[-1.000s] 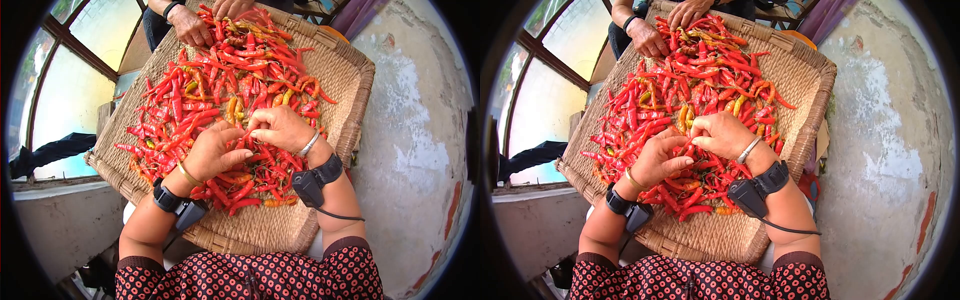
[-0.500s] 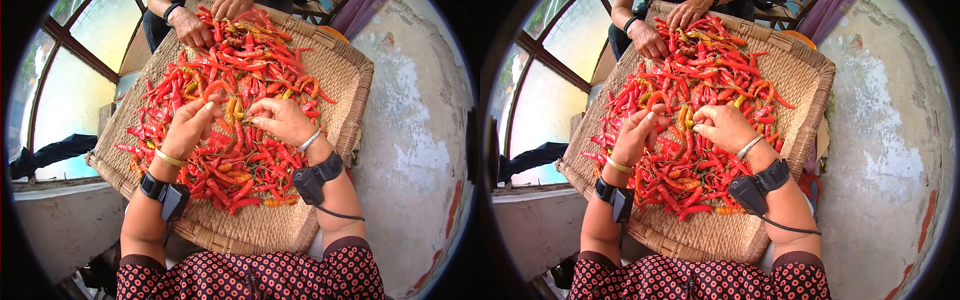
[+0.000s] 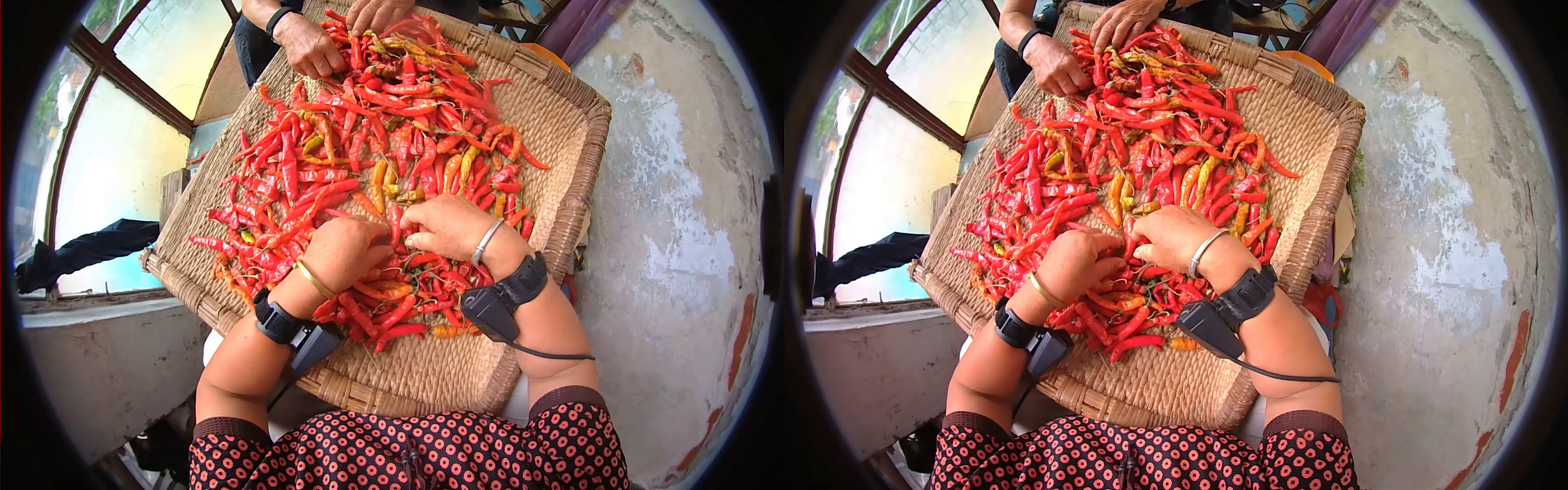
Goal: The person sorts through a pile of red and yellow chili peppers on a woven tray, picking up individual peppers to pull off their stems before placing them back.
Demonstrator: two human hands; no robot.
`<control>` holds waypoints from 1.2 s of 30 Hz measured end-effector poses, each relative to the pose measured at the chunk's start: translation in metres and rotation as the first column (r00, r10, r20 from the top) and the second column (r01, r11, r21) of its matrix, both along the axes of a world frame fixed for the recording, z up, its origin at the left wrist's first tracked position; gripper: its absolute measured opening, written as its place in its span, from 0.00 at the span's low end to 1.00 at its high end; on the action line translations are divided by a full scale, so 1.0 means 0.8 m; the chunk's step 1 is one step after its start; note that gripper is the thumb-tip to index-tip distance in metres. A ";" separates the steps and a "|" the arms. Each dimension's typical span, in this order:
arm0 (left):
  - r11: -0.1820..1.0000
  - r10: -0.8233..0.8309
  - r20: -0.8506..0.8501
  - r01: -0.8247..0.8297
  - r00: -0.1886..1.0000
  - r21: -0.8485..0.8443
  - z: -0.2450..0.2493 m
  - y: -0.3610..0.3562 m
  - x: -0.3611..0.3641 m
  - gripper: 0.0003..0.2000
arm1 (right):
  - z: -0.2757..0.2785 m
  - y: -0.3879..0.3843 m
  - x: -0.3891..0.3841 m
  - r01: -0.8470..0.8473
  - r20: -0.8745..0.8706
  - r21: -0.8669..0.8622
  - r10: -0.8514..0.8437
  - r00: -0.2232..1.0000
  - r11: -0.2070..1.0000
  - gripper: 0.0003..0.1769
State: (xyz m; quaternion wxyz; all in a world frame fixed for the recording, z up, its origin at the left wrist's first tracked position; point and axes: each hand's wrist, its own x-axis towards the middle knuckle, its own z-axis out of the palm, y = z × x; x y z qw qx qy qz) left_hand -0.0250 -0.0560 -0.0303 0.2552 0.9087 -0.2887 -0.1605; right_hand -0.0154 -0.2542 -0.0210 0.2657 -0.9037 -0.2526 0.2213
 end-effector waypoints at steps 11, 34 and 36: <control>0.876 0.056 -0.647 -0.348 0.761 -0.333 -0.002 -0.002 -0.005 0.04 | 0.008 0.000 0.002 0.164 -0.187 0.223 -0.123 0.975 0.961 0.11; 0.781 -0.237 -0.766 -0.351 0.598 -0.516 0.002 0.009 -0.003 0.02 | 0.020 -0.005 0.003 0.111 -0.211 0.175 -0.073 0.975 0.978 0.13; 0.799 -0.249 -0.774 -0.328 0.582 -0.504 0.003 0.013 0.003 0.02 | 0.012 -0.011 0.004 0.114 -0.130 0.129 -0.097 0.987 0.985 0.14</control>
